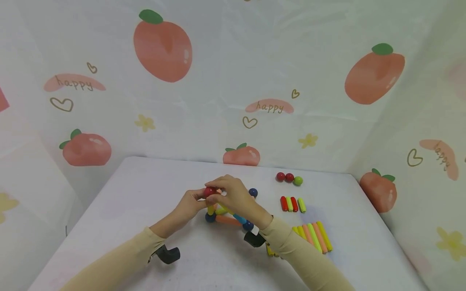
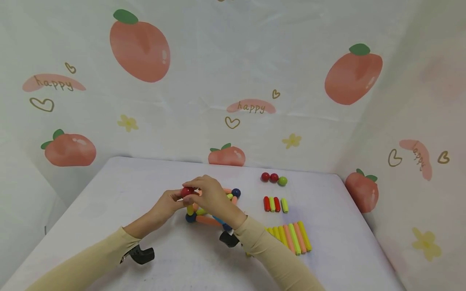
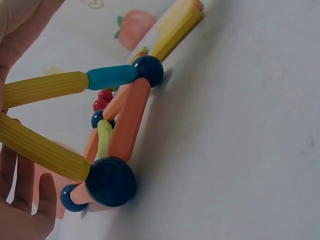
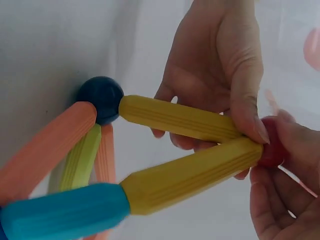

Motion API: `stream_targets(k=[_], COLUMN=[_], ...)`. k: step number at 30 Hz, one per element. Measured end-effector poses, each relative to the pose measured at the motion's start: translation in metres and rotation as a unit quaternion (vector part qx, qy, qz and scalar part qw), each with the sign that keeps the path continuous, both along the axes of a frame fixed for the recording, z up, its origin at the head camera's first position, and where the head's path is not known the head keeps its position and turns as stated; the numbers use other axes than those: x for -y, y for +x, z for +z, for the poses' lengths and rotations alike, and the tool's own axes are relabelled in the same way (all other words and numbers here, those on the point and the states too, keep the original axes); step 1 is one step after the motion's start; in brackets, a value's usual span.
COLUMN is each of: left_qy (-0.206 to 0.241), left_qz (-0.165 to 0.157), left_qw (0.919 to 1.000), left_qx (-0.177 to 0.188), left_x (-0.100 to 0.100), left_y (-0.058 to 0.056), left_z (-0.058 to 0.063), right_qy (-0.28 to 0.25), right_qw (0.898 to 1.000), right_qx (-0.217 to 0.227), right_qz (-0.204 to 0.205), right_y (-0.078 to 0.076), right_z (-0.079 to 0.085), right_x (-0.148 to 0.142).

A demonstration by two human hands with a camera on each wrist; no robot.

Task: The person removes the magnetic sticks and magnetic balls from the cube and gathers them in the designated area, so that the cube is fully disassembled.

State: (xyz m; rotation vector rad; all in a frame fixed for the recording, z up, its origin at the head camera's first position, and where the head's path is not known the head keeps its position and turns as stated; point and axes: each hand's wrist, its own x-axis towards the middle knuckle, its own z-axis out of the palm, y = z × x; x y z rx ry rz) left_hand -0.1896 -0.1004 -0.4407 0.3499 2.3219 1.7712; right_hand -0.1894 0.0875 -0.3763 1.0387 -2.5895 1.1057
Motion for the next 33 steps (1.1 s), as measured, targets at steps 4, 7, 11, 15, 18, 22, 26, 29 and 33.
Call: stream_targets(k=[4, 7, 11, 15, 18, 22, 26, 29, 33], left_qy=[0.003, 0.002, 0.004, 0.009, 0.005, -0.003, -0.012, -0.019, -0.021], left_qz=[0.004, -0.003, -0.013, -0.019, -0.017, -0.014, -0.010, -0.001, 0.007], left_qw=[1.0000, 1.0000, 0.9999, 0.9997, 0.9998, 0.9998, 0.9998, 0.9998, 0.9997], left_qx=[0.005, 0.003, -0.001, -0.008, -0.013, -0.016, -0.011, -0.002, 0.006], left_x=[0.000, 0.000, -0.002, -0.005, -0.006, -0.005, -0.004, -0.002, -0.002], left_y=[0.001, 0.000, -0.001, -0.001, -0.002, -0.002, -0.001, 0.000, 0.001], left_z=[0.000, -0.001, -0.001, -0.001, -0.002, -0.002, -0.001, 0.000, 0.003], right_qy=[-0.046, -0.070, -0.083, -0.113, -0.119, -0.102, -0.093, -0.100, -0.117], right_qw=[0.998, 0.996, 0.992, 0.981, 0.966, 0.943, 0.926, 0.917, 0.902], right_qx=[0.035, 0.050, 0.082, 0.135, 0.178, 0.229, 0.257, 0.279, 0.319], right_qz=[-0.016, -0.023, -0.042, -0.088, -0.141, -0.217, -0.259, -0.267, -0.266], right_y=[-0.001, -0.004, -0.013, -0.029, -0.041, -0.056, -0.069, -0.075, -0.078], right_z=[0.004, 0.010, 0.018, 0.023, 0.025, 0.022, 0.008, -0.007, -0.028], right_x=[0.000, -0.004, -0.021, -0.056, -0.093, -0.150, -0.212, -0.251, -0.288])
